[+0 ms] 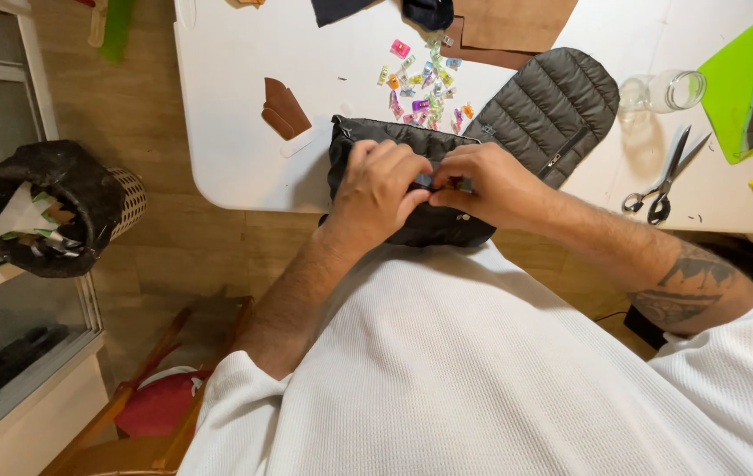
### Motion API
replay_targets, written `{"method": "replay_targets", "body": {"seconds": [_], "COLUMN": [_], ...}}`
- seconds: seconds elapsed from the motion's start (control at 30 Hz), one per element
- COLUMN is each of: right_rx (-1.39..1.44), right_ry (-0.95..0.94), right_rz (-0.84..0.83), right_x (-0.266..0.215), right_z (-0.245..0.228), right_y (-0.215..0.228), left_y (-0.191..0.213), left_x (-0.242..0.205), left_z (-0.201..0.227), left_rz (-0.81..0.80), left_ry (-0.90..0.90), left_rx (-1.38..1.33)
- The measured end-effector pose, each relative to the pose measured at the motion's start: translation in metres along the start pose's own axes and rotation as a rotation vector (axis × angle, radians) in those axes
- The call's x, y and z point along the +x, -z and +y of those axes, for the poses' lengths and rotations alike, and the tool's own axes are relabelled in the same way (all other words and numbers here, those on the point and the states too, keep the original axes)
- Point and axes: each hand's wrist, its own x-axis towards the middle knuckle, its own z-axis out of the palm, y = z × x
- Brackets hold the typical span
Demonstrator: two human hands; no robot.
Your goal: Attaching plastic clips to the rim of a black quilted bag to hold the layers together for sewing
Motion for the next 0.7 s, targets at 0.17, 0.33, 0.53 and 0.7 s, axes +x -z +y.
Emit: {"method": "replay_targets", "body": {"seconds": [0.17, 0.33, 0.53, 0.7], "right_rx": [0.053, 0.083, 0.094, 0.103], "right_ry": [0.072, 0.073, 0.161, 0.2], "right_rz": [0.127, 0.221, 0.213, 0.209], "right_x": [-0.004, -0.009, -0.009, -0.012], "right_z": [0.003, -0.007, -0.015, -0.017], "right_y": [-0.002, -0.004, 0.004, 0.011], "left_y": [0.027, 0.027, 0.027, 0.016], "left_x": [-0.013, -0.02, -0.009, -0.007], "left_z": [-0.018, -0.026, -0.019, -0.03], "left_rz": [0.015, -0.018, 0.07, 0.15], "left_ry": [0.025, 0.063, 0.051, -0.087], "left_rx": [0.082, 0.006, -0.154, -0.265]}}
